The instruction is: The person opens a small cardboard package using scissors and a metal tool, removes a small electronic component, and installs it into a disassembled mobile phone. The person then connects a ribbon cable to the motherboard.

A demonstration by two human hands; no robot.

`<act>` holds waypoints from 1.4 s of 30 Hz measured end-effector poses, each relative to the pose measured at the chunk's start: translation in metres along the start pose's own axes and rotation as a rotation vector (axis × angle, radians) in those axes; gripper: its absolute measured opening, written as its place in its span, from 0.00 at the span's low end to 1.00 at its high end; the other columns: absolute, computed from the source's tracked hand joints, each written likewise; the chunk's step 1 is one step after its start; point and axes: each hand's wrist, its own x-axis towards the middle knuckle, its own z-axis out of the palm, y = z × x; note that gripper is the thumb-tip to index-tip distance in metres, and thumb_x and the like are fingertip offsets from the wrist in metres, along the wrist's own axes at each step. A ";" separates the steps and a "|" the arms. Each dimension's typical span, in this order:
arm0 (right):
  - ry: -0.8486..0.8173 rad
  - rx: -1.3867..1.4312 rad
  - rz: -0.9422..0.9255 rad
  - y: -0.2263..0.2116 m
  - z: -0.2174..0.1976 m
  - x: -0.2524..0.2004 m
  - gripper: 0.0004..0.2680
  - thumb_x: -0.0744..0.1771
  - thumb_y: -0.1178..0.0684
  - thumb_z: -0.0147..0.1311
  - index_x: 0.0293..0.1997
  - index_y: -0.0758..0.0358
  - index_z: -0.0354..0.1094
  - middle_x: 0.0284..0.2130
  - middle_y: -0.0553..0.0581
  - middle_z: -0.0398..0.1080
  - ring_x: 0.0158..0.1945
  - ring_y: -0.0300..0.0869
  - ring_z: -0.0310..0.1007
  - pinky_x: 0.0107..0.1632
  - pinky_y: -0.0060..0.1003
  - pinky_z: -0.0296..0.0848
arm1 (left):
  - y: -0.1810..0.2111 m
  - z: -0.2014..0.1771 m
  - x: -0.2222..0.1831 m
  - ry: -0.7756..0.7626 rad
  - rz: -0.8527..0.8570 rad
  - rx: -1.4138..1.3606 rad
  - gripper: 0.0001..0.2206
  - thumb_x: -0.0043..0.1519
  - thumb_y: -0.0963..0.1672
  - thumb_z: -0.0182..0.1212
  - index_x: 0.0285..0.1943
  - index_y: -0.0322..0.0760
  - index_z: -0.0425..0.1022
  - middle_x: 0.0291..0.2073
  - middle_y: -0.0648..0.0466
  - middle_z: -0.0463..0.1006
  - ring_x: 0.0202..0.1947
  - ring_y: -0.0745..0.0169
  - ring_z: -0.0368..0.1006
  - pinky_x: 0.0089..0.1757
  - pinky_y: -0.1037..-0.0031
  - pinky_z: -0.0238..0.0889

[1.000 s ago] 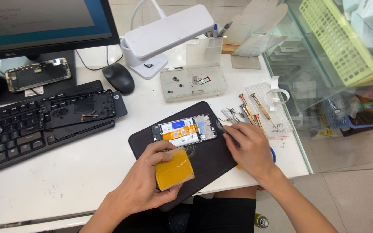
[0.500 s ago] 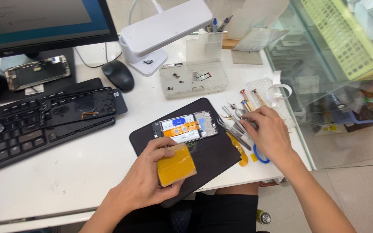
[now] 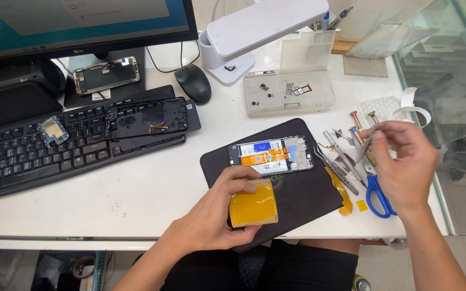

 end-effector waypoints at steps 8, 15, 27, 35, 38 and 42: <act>-0.114 -0.246 -0.041 -0.071 0.000 -0.061 0.05 0.66 0.63 0.56 0.44 0.71 0.72 0.34 0.59 0.72 0.30 0.38 0.72 0.27 0.30 0.67 | -0.003 0.002 -0.001 0.020 0.043 0.022 0.35 0.55 0.41 0.76 0.65 0.40 0.53 0.62 0.40 0.64 0.62 0.41 0.71 0.59 0.59 0.71; -0.525 -0.335 -0.231 -0.087 0.014 -0.105 0.17 0.60 0.58 0.64 0.53 0.64 0.75 0.35 0.56 0.71 0.31 0.36 0.79 0.33 0.31 0.80 | -0.005 0.007 0.000 0.044 0.081 0.075 0.37 0.55 0.42 0.77 0.66 0.39 0.51 0.61 0.38 0.63 0.59 0.41 0.72 0.57 0.60 0.72; -0.338 -0.318 -0.246 -0.096 0.030 -0.103 0.09 0.59 0.60 0.67 0.39 0.68 0.78 0.29 0.55 0.75 0.28 0.34 0.78 0.26 0.26 0.75 | -0.005 0.008 0.001 0.060 0.113 0.092 0.37 0.55 0.43 0.77 0.66 0.37 0.51 0.60 0.38 0.64 0.58 0.40 0.72 0.56 0.60 0.73; -0.356 -0.384 -0.283 -0.092 0.031 -0.101 0.09 0.59 0.61 0.67 0.39 0.70 0.77 0.31 0.56 0.75 0.27 0.34 0.77 0.24 0.26 0.74 | -0.006 0.008 0.002 0.067 0.126 0.117 0.37 0.54 0.43 0.77 0.65 0.37 0.52 0.60 0.37 0.64 0.59 0.40 0.71 0.57 0.59 0.72; -0.374 -0.436 -0.397 -0.092 0.033 -0.101 0.10 0.59 0.62 0.67 0.41 0.74 0.76 0.33 0.59 0.74 0.27 0.35 0.77 0.26 0.29 0.75 | -0.004 0.008 0.003 0.073 0.119 0.103 0.36 0.54 0.42 0.77 0.65 0.36 0.52 0.59 0.38 0.64 0.58 0.40 0.72 0.56 0.60 0.72; -0.360 -0.506 -0.587 -0.085 0.036 -0.101 0.11 0.59 0.63 0.66 0.43 0.76 0.75 0.33 0.63 0.73 0.29 0.42 0.78 0.29 0.33 0.77 | -0.004 0.008 0.002 0.080 0.107 0.091 0.36 0.54 0.42 0.78 0.64 0.35 0.52 0.59 0.37 0.63 0.57 0.39 0.72 0.55 0.61 0.73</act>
